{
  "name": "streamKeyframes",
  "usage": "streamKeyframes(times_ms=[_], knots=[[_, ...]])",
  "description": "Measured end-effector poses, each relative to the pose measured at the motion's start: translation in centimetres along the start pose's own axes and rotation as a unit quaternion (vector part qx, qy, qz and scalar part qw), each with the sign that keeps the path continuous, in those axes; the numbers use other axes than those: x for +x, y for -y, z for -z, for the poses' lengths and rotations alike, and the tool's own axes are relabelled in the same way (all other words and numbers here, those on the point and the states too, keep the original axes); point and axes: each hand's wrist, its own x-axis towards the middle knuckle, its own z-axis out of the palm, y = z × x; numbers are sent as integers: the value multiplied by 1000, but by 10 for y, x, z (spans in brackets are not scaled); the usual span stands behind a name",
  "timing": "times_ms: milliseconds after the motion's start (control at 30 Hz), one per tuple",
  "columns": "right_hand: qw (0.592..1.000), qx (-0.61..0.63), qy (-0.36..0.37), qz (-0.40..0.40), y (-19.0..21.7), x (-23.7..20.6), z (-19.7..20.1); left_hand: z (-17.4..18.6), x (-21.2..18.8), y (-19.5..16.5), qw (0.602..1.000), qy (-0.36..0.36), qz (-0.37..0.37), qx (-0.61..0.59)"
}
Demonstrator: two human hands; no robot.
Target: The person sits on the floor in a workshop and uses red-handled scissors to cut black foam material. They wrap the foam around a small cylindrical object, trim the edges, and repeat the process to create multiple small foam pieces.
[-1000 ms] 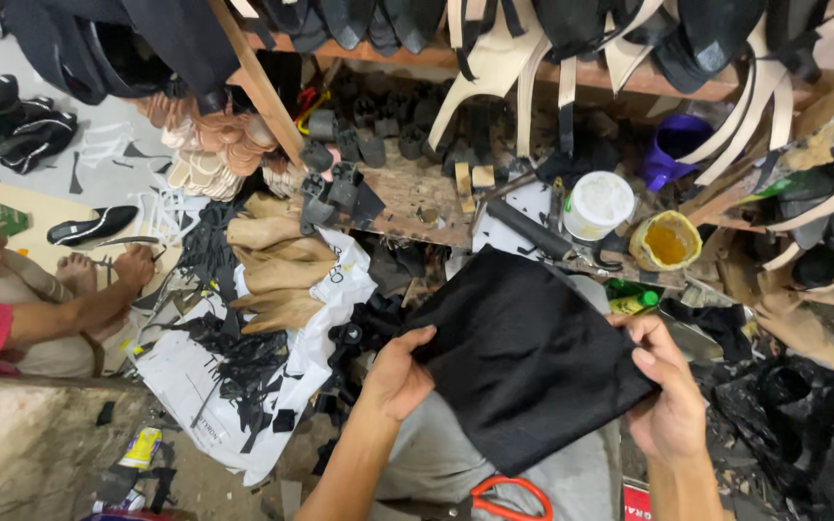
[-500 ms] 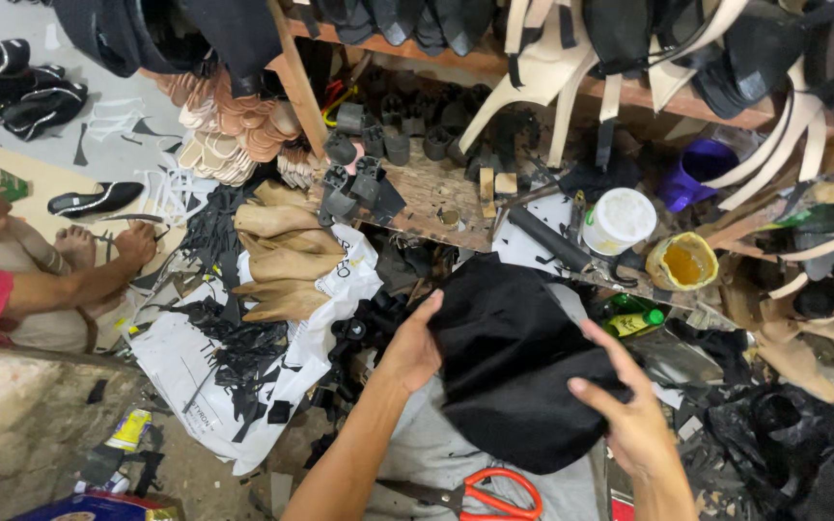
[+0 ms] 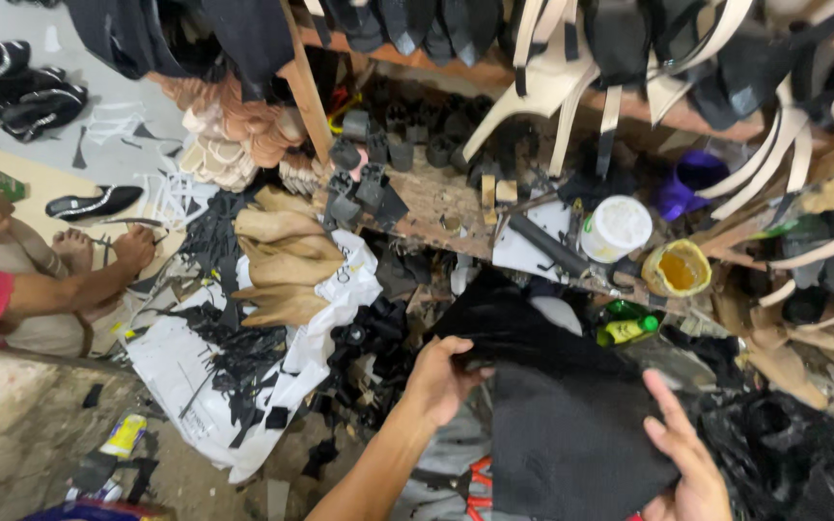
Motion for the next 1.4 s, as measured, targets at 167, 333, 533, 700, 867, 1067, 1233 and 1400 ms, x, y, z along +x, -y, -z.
streamKeyframes(times_ms=[167,333,533,700,867,1067,1233,1400], knots=[[998,4,-4,65,-2,-9,-17,-7,17,-11,998,60,-30,6],[988,-12,-10,151,-19,19,-11,-34,62,-13,996,86,24,-20],[987,-62,-54,138,-59,54,49,-14,33,0,989,109,99,17],[994,-29,-68,79,-103,79,55,12,-8,22,974,113,65,185],[998,18,-28,56,-98,93,31,23,11,24,966,103,-57,230],[954,-236,-63,172,-96,110,22,21,18,14,857,77,-226,457],[893,-364,-133,230,-103,94,46,33,-13,6,881,123,-137,436],[861,-409,-163,254,-95,89,41,24,10,-81,829,34,-323,456]])
